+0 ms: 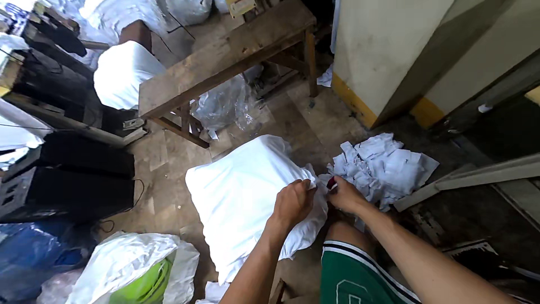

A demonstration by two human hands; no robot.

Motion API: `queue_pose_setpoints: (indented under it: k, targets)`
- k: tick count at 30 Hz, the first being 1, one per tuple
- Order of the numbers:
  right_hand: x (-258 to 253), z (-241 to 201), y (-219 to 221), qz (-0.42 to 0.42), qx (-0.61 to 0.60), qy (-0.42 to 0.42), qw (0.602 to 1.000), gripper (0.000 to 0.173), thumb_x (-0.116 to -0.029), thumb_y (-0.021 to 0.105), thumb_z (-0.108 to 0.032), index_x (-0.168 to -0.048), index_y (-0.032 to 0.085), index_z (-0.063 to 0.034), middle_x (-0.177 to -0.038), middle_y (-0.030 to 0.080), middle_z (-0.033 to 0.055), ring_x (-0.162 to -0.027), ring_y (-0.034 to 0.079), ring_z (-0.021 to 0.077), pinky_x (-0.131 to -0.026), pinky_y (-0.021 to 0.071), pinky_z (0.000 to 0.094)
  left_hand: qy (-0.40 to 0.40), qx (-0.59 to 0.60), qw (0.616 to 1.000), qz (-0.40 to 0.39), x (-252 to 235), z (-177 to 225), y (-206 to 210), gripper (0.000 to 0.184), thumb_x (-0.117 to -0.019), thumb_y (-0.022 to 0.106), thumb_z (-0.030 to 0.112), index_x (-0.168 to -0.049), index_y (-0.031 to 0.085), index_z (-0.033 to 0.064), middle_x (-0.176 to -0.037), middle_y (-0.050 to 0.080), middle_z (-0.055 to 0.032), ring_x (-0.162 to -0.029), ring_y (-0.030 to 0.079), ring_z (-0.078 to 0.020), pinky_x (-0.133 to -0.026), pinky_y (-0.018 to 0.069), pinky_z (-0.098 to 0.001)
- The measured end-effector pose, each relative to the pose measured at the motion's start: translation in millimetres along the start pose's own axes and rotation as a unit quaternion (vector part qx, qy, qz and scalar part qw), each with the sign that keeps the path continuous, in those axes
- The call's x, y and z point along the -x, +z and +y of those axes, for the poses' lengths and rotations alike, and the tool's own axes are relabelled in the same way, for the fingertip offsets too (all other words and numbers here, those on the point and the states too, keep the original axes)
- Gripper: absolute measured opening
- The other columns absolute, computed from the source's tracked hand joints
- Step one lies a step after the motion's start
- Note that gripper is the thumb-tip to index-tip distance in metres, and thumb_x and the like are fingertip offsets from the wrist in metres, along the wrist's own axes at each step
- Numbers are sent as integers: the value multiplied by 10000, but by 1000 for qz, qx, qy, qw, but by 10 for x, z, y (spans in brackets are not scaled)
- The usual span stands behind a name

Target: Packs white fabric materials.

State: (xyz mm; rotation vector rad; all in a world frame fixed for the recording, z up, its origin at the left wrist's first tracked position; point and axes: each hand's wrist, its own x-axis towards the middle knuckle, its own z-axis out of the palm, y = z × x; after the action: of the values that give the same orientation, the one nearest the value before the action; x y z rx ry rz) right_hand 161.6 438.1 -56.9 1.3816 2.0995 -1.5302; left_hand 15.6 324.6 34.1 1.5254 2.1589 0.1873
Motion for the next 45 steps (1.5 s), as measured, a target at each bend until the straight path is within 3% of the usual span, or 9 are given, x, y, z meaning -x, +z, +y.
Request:
queue_pose_setpoints:
  k: [7, 9, 13, 17, 24, 29, 34, 41, 45]
  targets:
    - [-3, 208, 154, -60, 39, -24, 997, 500, -867, 777, -188, -1313, 587, -64, -1047, 725, 168, -981, 709, 350, -885, 555, 605, -38, -13, 999, -17, -16, 109, -34, 321, -1065, 519, 357, -1064, 695, 88, -994, 694, -132, -908, 702, -322, -747, 575, -551]
    - [134, 82, -82, -39, -88, -32, 995, 504, -901, 744, -137, -1349, 534, -43, -1045, 704, 178, -886, 699, 313, -800, 582, 539, -31, -19, 999, 12, 40, 139, 26, 342, -1045, 555, 396, -1062, 700, 87, -992, 691, -135, -908, 701, -323, -731, 579, -546]
    - [378, -196, -440, 6, -414, -122, 902, 300, -960, 671, -93, -1195, 485, -109, -807, 628, 26, -472, 413, 41, -424, 357, 196, -49, -43, 998, 27, -67, 264, 164, 346, -969, 673, 381, -1151, 689, 87, -1033, 692, -169, -931, 696, -375, -709, 571, -577]
    - [97, 183, -22, -18, -193, -17, 981, 480, -957, 724, -194, -1348, 494, -36, -997, 694, 169, -686, 697, 264, -642, 617, 442, -125, -10, 992, 2, -279, 338, -280, 268, -1004, 593, 288, -1178, 661, 96, -1004, 718, -172, -940, 712, -381, -756, 560, -601]
    - [-78, 255, 167, -50, -6, 8, 999, 486, -860, 776, -183, -1285, 590, -38, -1077, 697, 193, -984, 691, 358, -869, 555, 597, -75, 35, 996, -46, -234, 141, -195, 253, -1020, 575, 297, -1134, 666, 90, -949, 703, -164, -901, 702, -365, -755, 553, -605]
    - [292, -199, -419, -3, -445, -89, 891, 193, -975, 597, -87, -1137, 498, -123, -610, 439, -48, -443, 346, 25, -424, 330, 188, -52, -30, 998, -20, -120, 393, 32, 379, -964, 690, 380, -1129, 688, 38, -1076, 688, -194, -955, 690, -400, -744, 558, -607]
    - [34, 201, 129, -50, -178, 13, 983, 520, -896, 784, -185, -1312, 519, -19, -941, 697, 162, -663, 692, 246, -636, 613, 423, -129, -17, 991, -29, -374, 355, -270, 273, -987, 616, 296, -1174, 653, 100, -998, 717, -170, -940, 711, -383, -755, 556, -611]
    - [-60, 253, 154, -65, 40, -19, 997, 403, -851, 818, -238, -1166, 624, -77, -921, 710, 126, -723, 712, 265, -703, 615, 498, -101, 28, 992, -69, -364, 119, -192, 249, -1005, 603, 311, -1131, 670, 107, -963, 714, -157, -924, 708, -362, -771, 554, -612]
    - [-20, 242, 153, -67, -25, -68, 995, 467, -898, 792, -244, -1277, 582, -69, -1020, 706, 124, -702, 713, 231, -676, 632, 448, -101, 31, 991, -81, -435, 162, -176, 236, -1000, 601, 309, -1122, 673, 121, -958, 713, -145, -918, 707, -349, -763, 551, -610]
